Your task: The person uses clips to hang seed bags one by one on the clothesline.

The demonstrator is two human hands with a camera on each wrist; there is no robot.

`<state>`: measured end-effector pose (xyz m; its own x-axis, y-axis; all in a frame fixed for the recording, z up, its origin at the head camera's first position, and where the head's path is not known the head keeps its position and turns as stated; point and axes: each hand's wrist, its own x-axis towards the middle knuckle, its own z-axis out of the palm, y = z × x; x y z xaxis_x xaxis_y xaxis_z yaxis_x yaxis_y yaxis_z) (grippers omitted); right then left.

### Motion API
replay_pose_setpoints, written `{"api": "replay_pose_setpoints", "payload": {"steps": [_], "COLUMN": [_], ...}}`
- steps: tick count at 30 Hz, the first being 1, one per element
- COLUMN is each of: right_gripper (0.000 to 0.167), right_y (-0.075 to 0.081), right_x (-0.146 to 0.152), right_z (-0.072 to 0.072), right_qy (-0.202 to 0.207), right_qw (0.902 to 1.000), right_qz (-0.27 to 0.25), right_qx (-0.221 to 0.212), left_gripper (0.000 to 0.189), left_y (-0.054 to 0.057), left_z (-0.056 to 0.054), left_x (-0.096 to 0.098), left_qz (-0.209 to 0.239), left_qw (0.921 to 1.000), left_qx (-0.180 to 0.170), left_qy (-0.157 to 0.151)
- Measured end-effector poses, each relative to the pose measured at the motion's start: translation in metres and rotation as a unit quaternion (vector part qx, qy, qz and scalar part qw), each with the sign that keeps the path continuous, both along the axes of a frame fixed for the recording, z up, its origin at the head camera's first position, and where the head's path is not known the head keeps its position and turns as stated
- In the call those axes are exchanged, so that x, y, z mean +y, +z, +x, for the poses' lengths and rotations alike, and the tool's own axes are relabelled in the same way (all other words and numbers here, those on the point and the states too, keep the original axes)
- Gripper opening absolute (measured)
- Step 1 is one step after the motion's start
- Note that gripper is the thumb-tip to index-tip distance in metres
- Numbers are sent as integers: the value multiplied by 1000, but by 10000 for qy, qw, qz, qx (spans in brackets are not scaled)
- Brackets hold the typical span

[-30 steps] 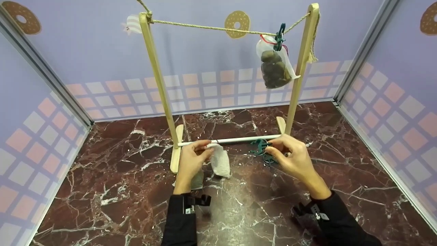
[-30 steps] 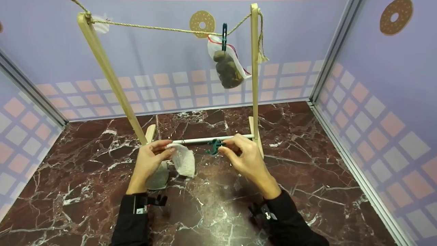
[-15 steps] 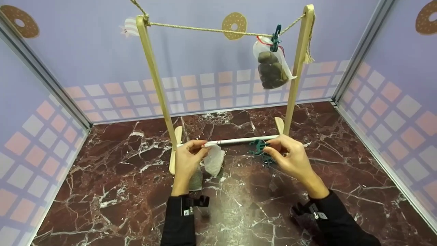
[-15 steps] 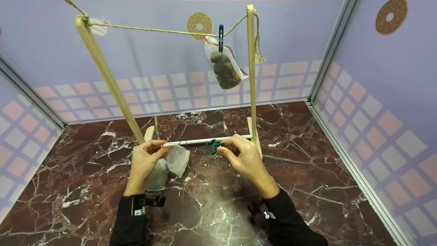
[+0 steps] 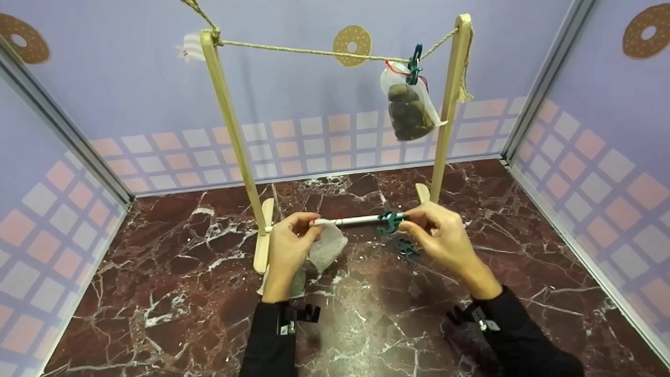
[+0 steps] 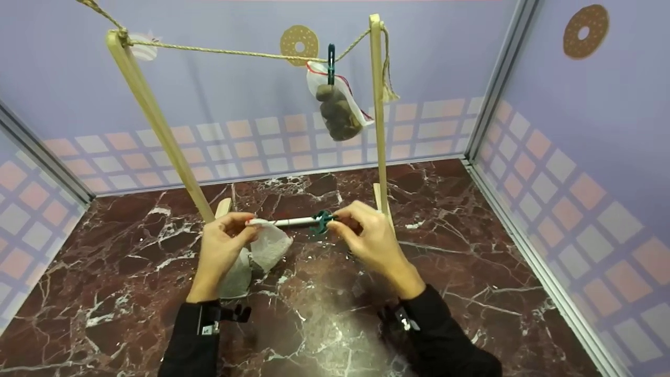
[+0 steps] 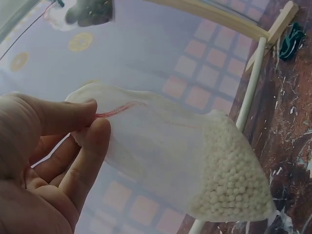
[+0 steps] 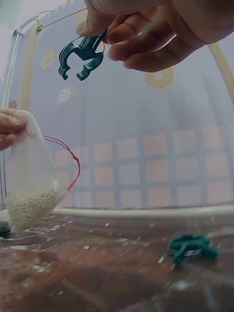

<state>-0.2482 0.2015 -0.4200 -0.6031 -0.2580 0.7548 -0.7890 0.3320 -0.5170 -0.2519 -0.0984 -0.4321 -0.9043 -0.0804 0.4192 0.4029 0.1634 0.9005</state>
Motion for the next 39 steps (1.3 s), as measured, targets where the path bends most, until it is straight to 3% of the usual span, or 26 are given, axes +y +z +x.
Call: {"api": "replay_pose_setpoints", "payload": {"steps": [5,15,21,27,31,39], "right_gripper": [17,12,17,18,22,34], "right_y": [25,101,144,179,197,223], "right_x": [3,4,2,-2,-5,-16], "right_z": [-13,-26,-32,-43,-49,-63], "right_qy": [-94,-253,-451,-642,-972,-1705], "right_qw": [9968,9821,9638,9481,9387,9304], "right_qz": [541,1350,1882,2017,2078,1833], "right_qx": [585,1288,1833,2373,2572,2678], "left_gripper": [15,18,15,16,19,19], "left_y": [19,91,126,146,156,176], "left_z": [-9,-24,-31,-47,-58,-72], "left_x": [3,11,14,21,28,39], "left_qz": [-575,-1050,-1317,-1297,-1085,-703], "left_qw": [9983,9927,9883,9874,9904,9948], "left_qx": [-92,18,199,529,477,596], "left_qy": [-99,-592,-743,-731,-718,-425]}}
